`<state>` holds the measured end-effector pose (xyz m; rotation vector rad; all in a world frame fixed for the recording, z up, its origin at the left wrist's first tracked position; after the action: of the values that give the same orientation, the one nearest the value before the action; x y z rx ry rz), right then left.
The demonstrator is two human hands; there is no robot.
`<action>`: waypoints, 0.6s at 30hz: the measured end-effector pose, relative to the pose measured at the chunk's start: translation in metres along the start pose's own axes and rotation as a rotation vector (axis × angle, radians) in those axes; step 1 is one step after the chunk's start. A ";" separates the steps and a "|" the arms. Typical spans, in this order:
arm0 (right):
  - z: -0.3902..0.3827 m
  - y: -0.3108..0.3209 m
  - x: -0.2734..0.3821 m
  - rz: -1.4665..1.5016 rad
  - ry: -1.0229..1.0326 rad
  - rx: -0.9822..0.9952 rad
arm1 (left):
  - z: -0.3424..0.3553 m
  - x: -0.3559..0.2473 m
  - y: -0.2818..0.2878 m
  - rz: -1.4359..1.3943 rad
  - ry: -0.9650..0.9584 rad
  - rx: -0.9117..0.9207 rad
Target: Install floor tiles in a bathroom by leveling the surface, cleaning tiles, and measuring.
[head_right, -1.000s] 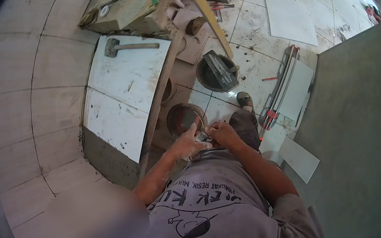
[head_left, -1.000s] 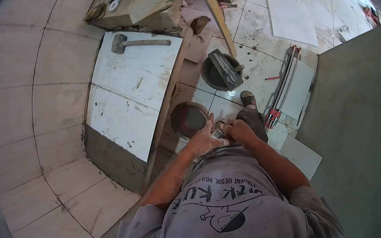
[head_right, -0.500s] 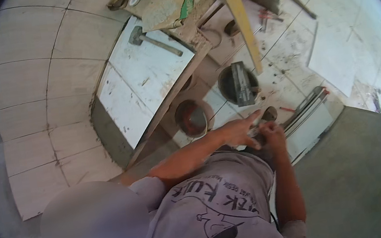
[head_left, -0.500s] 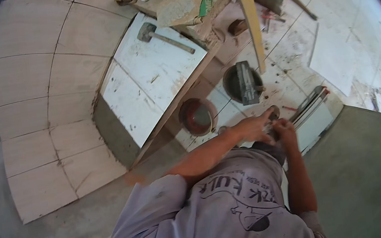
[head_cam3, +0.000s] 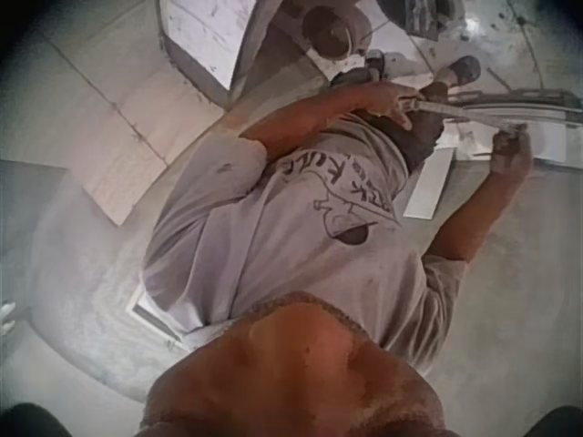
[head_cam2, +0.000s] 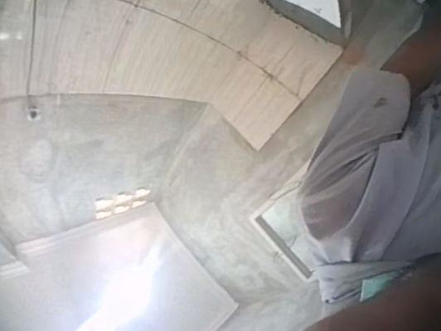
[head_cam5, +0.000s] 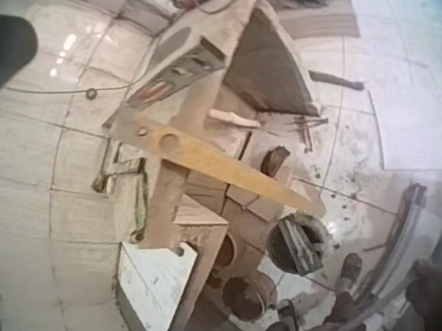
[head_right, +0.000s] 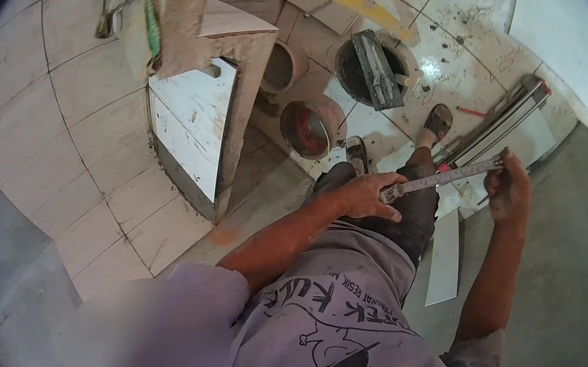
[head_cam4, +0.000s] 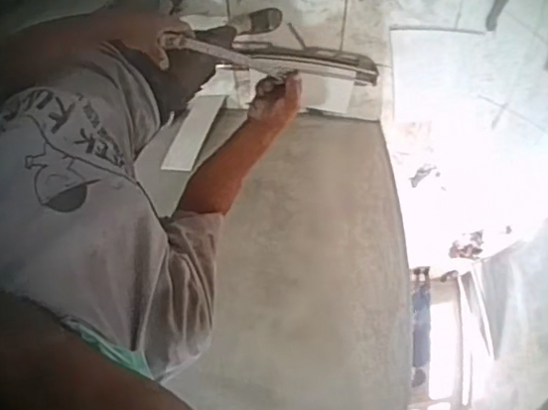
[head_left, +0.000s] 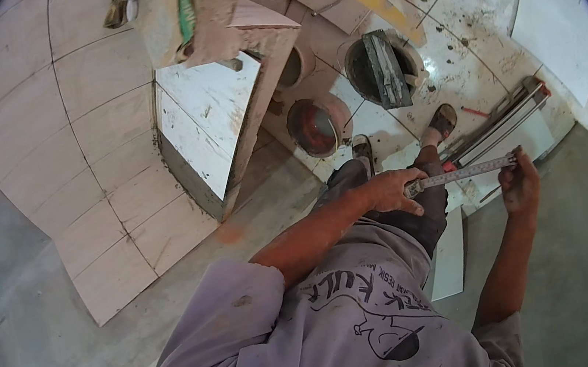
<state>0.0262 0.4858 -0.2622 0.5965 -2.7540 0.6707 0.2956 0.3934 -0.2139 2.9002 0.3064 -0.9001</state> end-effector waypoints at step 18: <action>0.009 0.069 0.012 -0.179 0.133 -0.240 | 0.066 -0.046 0.013 0.252 0.088 -0.096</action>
<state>-0.0166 0.5332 -0.2927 0.7044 -2.5673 0.3211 0.2245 0.3640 -0.2416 2.8104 -0.0106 -0.6990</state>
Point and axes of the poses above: each hand's wrist, its own z-axis towards the middle knuckle, its own y-axis out of the back of the hand, x = y × z, the point moved 1 cm from there along z, towards the middle knuckle, and after that the axes turned 2 degrees about -x, right-handed, at the moved point
